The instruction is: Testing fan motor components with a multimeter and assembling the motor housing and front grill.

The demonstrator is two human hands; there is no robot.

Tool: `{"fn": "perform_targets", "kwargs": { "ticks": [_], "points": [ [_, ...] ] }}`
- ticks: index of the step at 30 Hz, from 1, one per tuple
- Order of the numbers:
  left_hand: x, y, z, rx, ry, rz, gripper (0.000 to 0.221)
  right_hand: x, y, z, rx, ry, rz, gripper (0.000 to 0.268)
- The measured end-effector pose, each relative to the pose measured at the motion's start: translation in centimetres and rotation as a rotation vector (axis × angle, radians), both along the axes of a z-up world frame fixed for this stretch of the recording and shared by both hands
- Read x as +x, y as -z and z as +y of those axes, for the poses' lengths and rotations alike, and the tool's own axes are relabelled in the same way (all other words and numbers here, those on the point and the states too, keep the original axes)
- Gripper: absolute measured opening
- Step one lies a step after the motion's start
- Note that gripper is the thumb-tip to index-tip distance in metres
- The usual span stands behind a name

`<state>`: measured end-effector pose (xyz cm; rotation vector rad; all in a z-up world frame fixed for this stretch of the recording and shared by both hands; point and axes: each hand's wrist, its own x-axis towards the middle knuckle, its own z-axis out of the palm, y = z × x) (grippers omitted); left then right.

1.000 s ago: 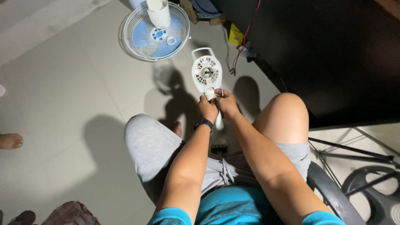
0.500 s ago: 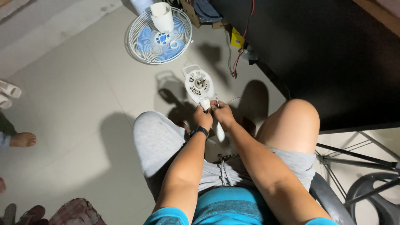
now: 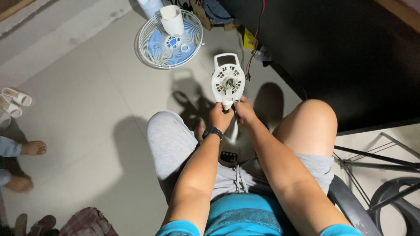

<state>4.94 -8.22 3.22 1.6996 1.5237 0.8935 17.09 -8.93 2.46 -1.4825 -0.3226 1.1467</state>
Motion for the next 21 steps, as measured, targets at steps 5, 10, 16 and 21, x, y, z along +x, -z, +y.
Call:
{"fn": "perform_targets", "kwargs": {
  "ticks": [5,10,16,21],
  "points": [
    [-0.5,1.9,0.2,-0.080,0.008,0.068,0.025,0.2,2.1,-0.2,-0.009,-0.028,-0.002,0.053],
    [0.0,4.6,1.9,-0.296,0.013,0.106,0.023,0.6,3.7,0.5,-0.021,-0.060,0.000,0.054],
    [-0.8,5.0,3.0,-0.497,0.053,-0.162,0.059,0.6,4.8,0.8,-0.043,-0.113,-0.006,0.054],
    [-1.7,3.4,3.7,-0.568,0.152,-0.553,0.119,0.7,2.8,0.1,-0.054,-0.123,0.011,0.045]
  ]
}}
